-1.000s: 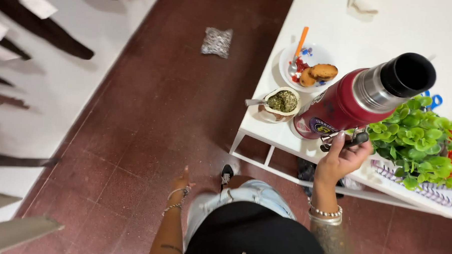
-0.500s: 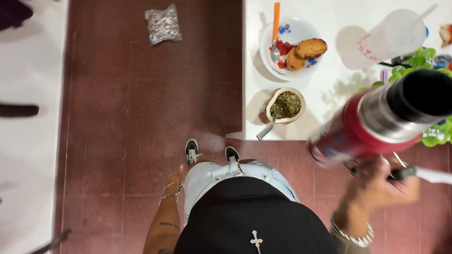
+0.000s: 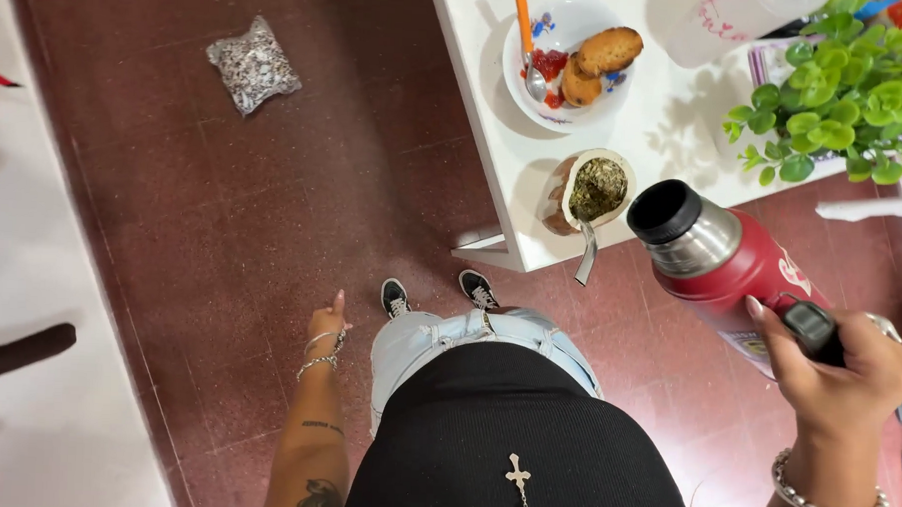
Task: The person walks to a table and begins organizing bikini bottoms by trimming loose threads with scissors and folding them into neat stacks.
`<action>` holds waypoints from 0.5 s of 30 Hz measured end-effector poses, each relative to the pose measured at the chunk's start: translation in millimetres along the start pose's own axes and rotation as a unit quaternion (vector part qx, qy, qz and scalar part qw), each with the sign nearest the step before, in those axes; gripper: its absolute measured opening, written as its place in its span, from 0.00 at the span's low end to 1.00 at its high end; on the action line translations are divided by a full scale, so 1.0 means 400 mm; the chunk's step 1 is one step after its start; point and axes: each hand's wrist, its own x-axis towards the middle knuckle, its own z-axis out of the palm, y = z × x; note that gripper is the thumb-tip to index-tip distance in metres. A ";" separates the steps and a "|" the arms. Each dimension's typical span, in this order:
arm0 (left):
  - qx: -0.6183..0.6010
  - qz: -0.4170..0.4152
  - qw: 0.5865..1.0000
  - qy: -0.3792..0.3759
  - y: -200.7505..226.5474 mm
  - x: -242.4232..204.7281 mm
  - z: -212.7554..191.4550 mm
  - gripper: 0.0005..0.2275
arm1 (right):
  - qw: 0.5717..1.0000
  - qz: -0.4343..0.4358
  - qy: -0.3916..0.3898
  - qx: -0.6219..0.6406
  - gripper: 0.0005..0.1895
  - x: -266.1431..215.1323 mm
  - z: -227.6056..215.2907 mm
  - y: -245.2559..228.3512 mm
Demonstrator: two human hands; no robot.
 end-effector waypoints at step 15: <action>0.096 0.083 0.992 -0.016 -0.047 0.078 0.116 0.44 | 0.987 -0.053 -0.074 -0.131 0.27 0.070 -0.027 -0.081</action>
